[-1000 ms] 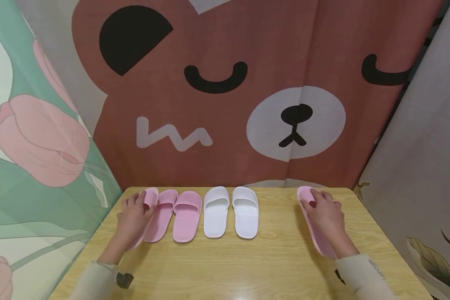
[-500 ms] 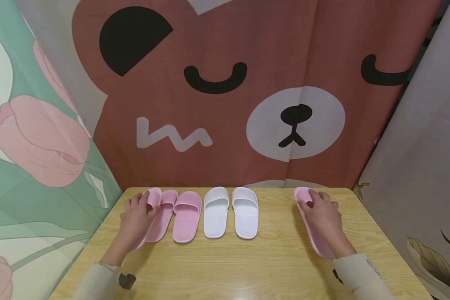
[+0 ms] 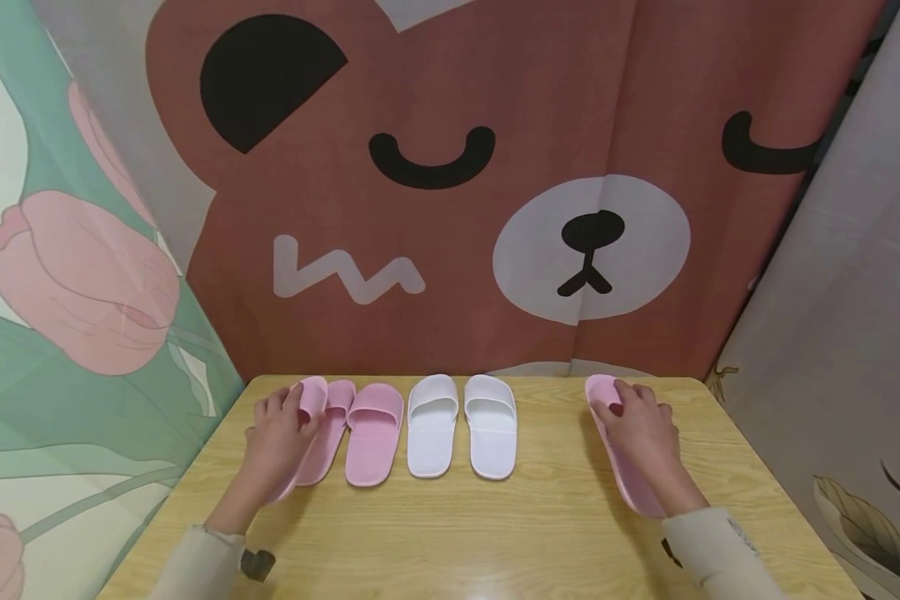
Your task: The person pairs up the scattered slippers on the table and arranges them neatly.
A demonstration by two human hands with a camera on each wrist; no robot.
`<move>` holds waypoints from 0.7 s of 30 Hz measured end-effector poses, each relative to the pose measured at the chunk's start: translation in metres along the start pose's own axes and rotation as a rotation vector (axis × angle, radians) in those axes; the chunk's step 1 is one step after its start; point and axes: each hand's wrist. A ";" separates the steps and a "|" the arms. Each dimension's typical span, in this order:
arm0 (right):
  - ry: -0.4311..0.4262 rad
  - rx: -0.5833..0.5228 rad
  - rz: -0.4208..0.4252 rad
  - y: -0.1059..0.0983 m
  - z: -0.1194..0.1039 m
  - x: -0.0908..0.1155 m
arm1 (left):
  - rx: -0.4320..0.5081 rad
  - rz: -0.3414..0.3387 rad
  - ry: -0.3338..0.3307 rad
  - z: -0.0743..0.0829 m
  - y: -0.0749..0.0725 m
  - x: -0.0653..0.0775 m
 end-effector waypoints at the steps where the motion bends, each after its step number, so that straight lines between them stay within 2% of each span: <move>1: 0.001 -0.001 -0.001 0.000 -0.001 0.000 | -0.001 -0.004 -0.002 0.001 0.000 0.000; 13: -0.020 0.009 0.014 0.003 -0.007 -0.001 | -0.010 -0.018 0.003 0.007 0.002 0.004; 21: -0.016 0.002 0.011 0.004 -0.011 0.000 | 0.027 -0.015 0.011 0.010 0.004 0.006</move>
Point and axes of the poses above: each hand's wrist, its own x-axis away from the middle knuckle, its own y-axis out of the palm, z = x × y, and after that the axes turned 14 degrees about x, right-handed
